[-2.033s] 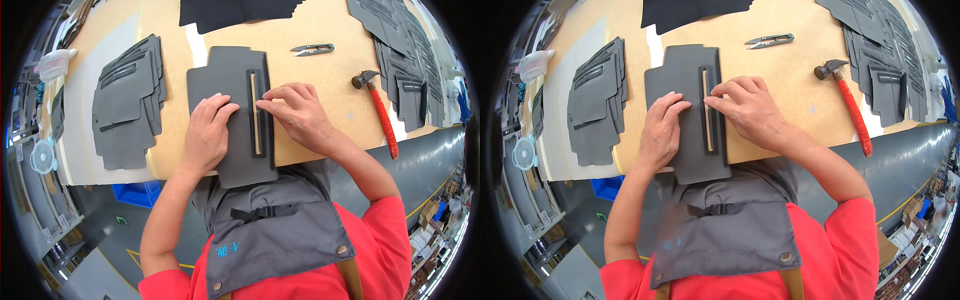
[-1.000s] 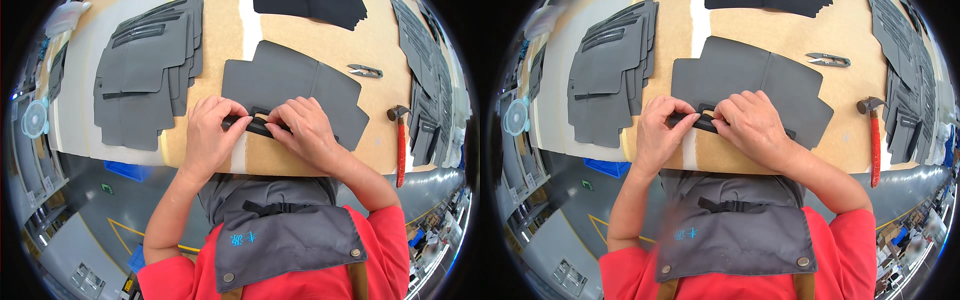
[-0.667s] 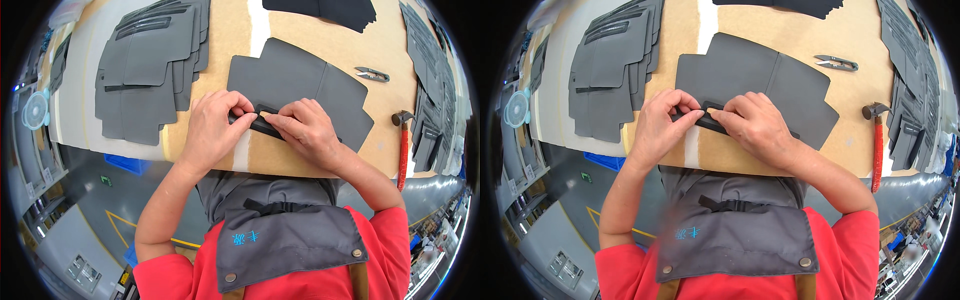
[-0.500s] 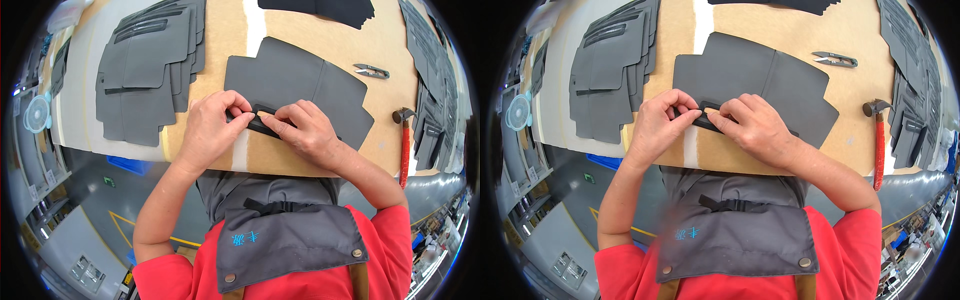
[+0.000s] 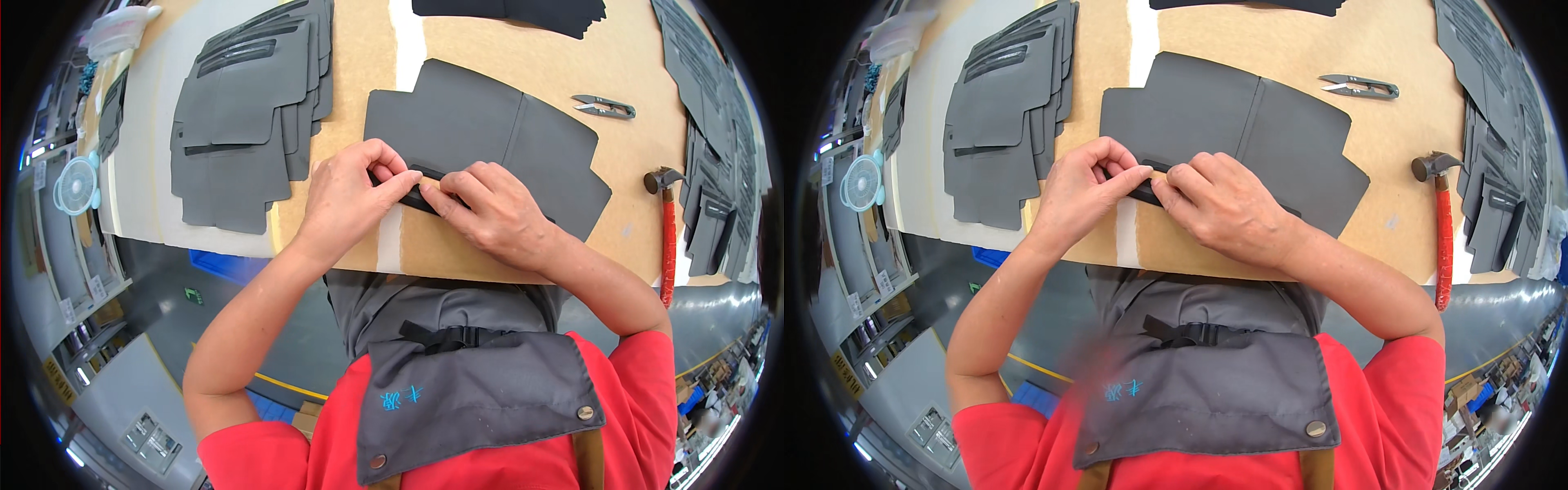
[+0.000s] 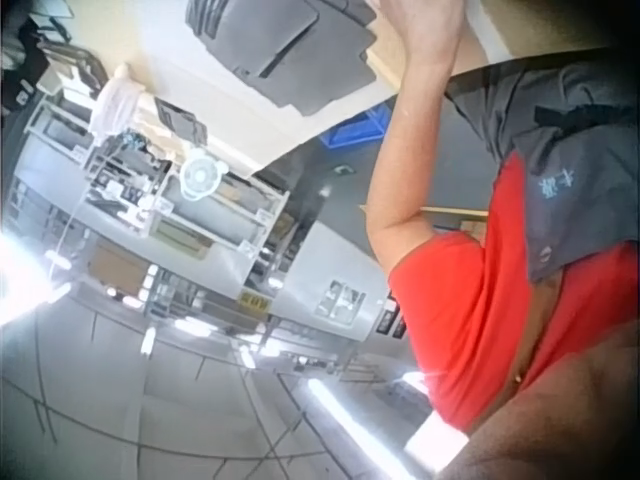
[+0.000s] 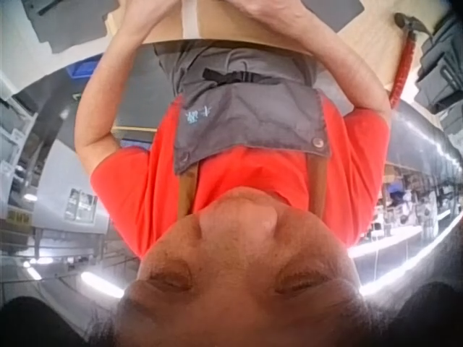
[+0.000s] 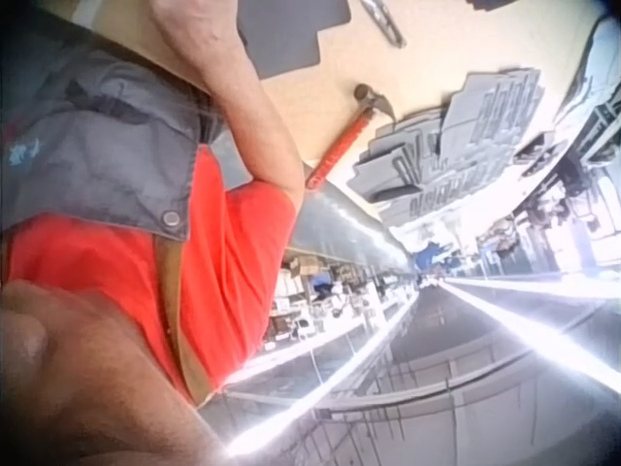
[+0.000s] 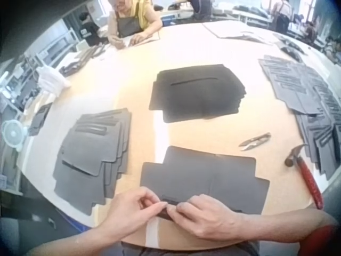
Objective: Fitting a reinforcement strip into a leather pocket piece and tapping it with a hammer to secure it.
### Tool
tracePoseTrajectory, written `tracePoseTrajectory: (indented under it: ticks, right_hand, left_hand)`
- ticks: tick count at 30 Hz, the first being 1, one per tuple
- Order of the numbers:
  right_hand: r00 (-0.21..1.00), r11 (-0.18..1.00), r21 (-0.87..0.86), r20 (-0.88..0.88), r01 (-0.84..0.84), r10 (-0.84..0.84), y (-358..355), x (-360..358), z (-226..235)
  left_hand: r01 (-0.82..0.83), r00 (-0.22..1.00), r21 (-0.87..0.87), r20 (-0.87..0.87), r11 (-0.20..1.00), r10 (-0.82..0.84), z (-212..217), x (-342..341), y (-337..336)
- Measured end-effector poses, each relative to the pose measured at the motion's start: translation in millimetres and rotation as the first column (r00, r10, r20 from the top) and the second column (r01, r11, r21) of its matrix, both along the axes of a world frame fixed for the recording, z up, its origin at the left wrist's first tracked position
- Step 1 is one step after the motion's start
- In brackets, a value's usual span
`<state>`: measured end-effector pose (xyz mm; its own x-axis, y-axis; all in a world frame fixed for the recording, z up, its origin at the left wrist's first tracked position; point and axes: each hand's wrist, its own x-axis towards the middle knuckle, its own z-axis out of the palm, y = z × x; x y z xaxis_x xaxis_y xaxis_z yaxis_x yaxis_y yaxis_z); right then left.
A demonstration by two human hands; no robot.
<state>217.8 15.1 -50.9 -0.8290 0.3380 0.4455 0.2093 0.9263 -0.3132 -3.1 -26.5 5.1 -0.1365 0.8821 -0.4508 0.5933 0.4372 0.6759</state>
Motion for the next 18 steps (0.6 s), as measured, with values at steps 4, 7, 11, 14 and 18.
tracePoseTrajectory:
  ticks: [4,7,11,14,18]
  right_hand:
    - [1.0,1.0,0.019,-0.01,0.006,-0.006,-0.4,0.7,-2.9]
    - [1.0,1.0,0.015,-0.03,-0.005,0.005,0.1,0.3,-3.0]
    - [1.0,1.0,-0.023,0.005,0.006,-0.006,-2.4,1.4,-3.4]
    - [1.0,1.0,-0.012,-0.004,0.004,-0.004,-2.4,0.8,-5.1]
    - [1.0,1.0,-0.001,-0.005,0.005,-0.005,-3.0,0.9,-5.4]
  left_hand:
    - [0.027,0.997,-0.026,-0.065,0.999,-0.029,-0.3,3.4,1.7]
    - [0.043,0.997,-0.027,-0.065,0.999,-0.045,-5.4,-0.7,1.7]
    - [0.025,0.999,-0.054,-0.018,0.998,-0.026,-4.1,-2.1,3.1]
    - [0.013,0.999,-0.089,-0.03,0.996,-0.016,-2.7,-3.6,4.3]
    - [0.014,0.999,-0.112,-0.034,0.994,-0.018,0.5,-3.4,5.7]
